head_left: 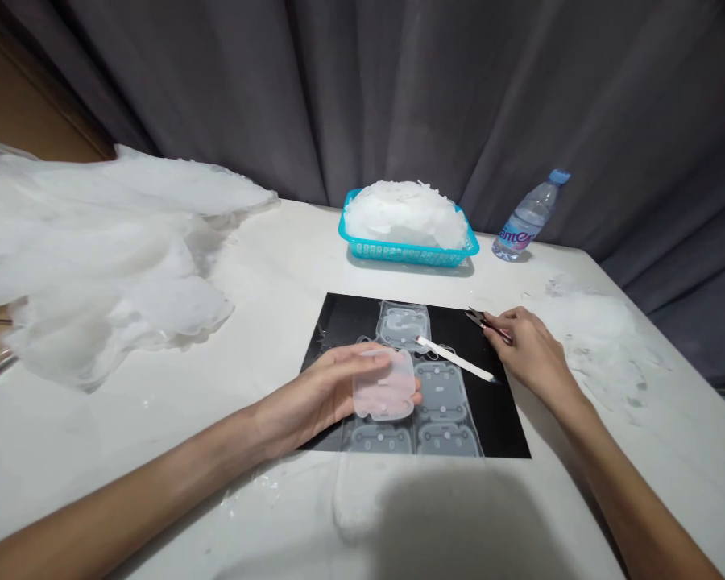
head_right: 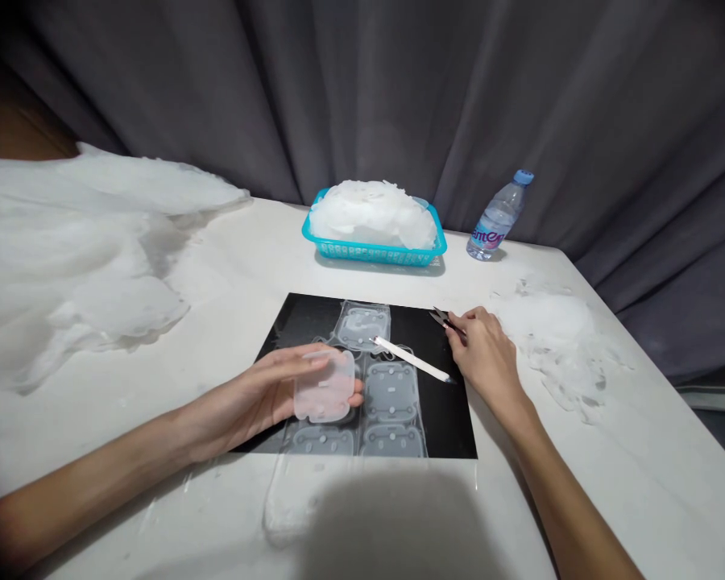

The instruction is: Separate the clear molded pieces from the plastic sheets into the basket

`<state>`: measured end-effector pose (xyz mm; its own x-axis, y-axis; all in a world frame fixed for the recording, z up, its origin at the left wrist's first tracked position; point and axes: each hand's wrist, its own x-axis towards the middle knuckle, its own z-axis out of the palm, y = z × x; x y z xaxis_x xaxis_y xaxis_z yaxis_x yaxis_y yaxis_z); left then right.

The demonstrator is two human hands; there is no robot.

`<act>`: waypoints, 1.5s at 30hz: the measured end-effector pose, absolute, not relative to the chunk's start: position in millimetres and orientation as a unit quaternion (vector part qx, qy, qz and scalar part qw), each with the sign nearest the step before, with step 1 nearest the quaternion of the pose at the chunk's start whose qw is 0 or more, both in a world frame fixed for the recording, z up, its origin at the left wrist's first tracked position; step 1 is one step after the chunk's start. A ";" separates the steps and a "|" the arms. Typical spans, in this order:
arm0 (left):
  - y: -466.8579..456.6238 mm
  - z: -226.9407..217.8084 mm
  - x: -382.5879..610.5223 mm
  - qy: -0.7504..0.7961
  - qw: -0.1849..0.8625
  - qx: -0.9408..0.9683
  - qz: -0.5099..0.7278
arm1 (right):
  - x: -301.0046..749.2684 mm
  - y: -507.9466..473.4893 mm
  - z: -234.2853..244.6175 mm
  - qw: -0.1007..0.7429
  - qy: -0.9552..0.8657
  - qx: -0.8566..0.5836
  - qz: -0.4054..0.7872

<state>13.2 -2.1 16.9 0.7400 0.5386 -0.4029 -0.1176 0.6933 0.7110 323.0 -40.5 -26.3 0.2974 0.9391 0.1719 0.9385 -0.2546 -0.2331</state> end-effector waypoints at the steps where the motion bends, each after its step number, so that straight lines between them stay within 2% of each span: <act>1: -2.3 16.7 13.1 0.307 0.861 0.359 0.189 | 323.9 -40.5 -26.9 0.147 -0.596 -0.789 -0.001; 4: -2.5 16.1 12.8 0.307 0.852 0.377 0.191 | 320.8 -39.5 -26.5 0.186 -0.606 -0.773 -0.020; 6: -2.3 16.1 12.9 0.307 0.856 0.368 0.195 | 310.2 -39.3 -22.2 0.267 -0.617 -0.740 -0.012; 9: -1.5 15.5 13.1 0.303 0.861 0.355 0.203 | 283.2 -43.7 -8.9 0.376 -0.647 -0.650 0.132; 13: -1.2 12.9 12.7 0.307 0.859 0.360 0.197 | 251.8 -55.6 9.3 0.350 -0.673 -0.541 0.363; 19: -6.1 14.4 13.5 0.323 0.849 0.375 0.184 | 243.3 -59.4 7.8 0.345 -0.656 -0.487 0.463; 30: -6.1 10.4 13.3 0.311 0.857 0.362 0.195 | 242.4 -58.8 1.8 0.377 -0.650 -0.500 0.431; 35: -5.3 6.9 14.0 0.298 0.865 0.351 0.202 | 233.8 -56.6 0.8 0.417 -0.647 -0.532 0.352; 45: 7.5 -15.8 4.7 0.285 0.775 0.510 0.238 | 245.6 -28.3 -0.2 0.463 -0.621 -0.554 0.305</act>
<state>4.7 7.5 -15.8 0.7239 0.6605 -0.1993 -0.0781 0.3655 0.9275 245.6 -28.3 -0.2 0.0432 0.9706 0.2368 0.4057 0.1995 -0.8919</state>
